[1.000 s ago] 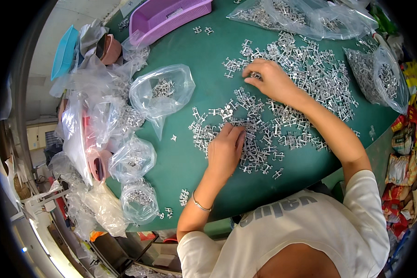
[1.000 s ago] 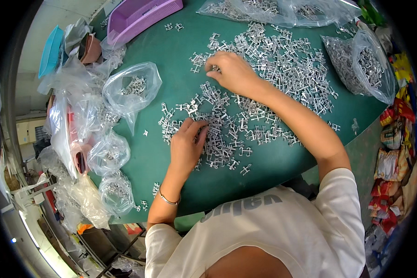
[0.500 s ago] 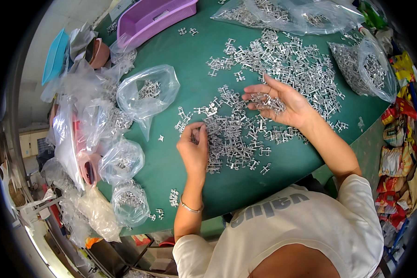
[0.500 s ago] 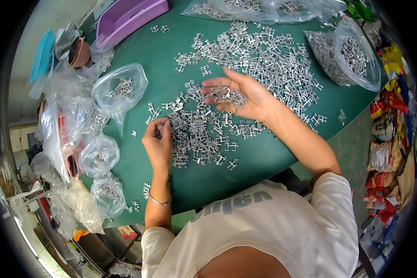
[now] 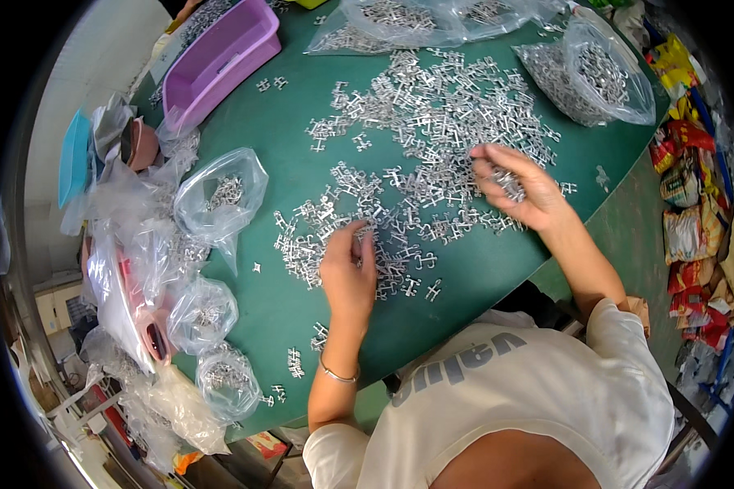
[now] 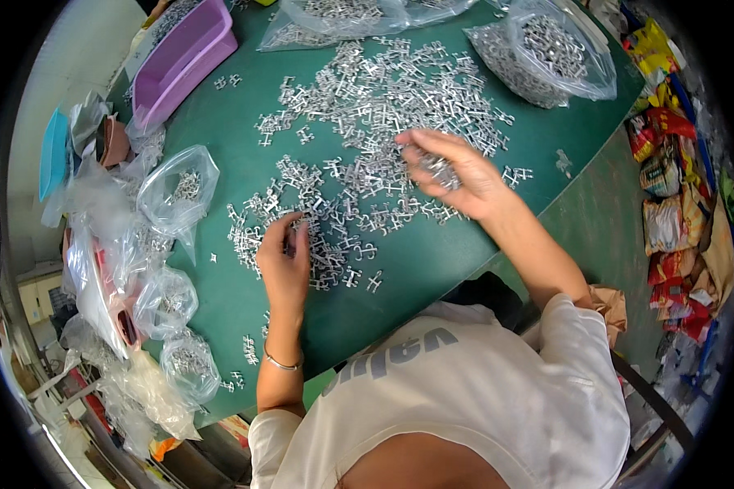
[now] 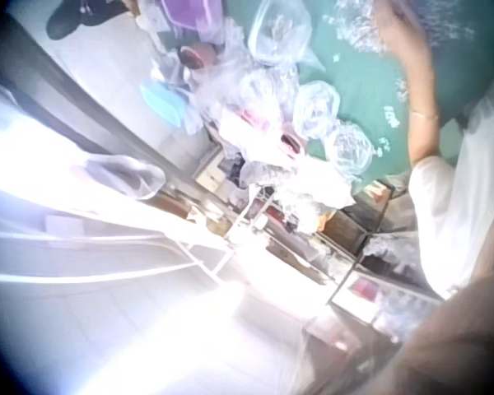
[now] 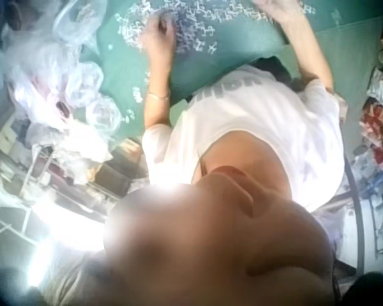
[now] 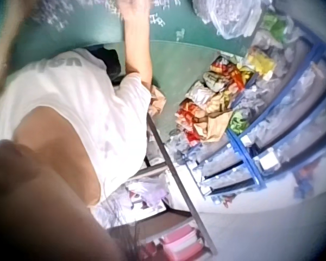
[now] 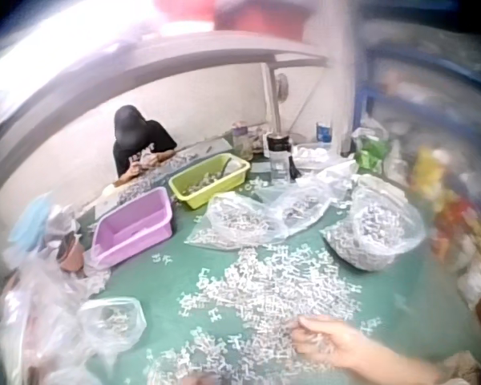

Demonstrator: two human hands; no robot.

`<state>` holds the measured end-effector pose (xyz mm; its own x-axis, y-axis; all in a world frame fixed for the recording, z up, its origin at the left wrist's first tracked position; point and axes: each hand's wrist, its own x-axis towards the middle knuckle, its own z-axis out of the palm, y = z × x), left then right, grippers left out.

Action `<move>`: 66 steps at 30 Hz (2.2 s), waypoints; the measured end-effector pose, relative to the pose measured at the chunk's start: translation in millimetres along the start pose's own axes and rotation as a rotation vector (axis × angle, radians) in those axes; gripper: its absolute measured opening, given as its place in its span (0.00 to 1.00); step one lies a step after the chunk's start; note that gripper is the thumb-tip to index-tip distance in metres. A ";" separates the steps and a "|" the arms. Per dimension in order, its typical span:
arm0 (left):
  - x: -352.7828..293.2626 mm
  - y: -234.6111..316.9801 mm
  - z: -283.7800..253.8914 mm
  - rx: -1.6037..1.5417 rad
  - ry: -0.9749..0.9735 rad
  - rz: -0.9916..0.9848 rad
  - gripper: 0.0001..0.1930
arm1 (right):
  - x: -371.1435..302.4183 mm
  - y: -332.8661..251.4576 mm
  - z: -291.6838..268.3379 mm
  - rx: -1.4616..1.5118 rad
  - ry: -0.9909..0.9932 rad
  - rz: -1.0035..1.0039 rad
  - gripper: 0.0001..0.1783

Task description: The person sorts small H-shaped metal components by hand on a green workbench, picking up the items from a pile and placing them into a plastic bag.

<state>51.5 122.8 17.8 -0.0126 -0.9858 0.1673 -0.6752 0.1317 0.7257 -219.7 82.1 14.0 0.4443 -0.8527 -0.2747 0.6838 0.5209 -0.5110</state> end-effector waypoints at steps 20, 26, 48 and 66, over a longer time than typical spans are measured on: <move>-13.8 29.0 39.7 0.090 -0.224 0.104 0.16 | -33.4 8.4 -16.1 -1.982 0.621 -0.698 0.12; -15.8 28.2 40.8 0.001 -0.225 0.087 0.16 | -32.0 37.2 10.5 -1.876 0.145 -0.624 0.14; -19.4 55.5 26.0 -0.538 -0.253 -0.268 0.20 | -25.4 56.6 28.8 -1.053 0.129 -0.256 0.10; -32.9 39.2 32.9 -1.272 -0.374 -0.742 0.09 | -36.6 61.8 36.6 -0.525 0.088 0.005 0.10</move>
<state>1.1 157.0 18.8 -0.2792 -0.8103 -0.5153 0.4500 -0.5845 0.6752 -172.5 146.9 22.2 0.3810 -0.8620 -0.3344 0.2902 0.4549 -0.8419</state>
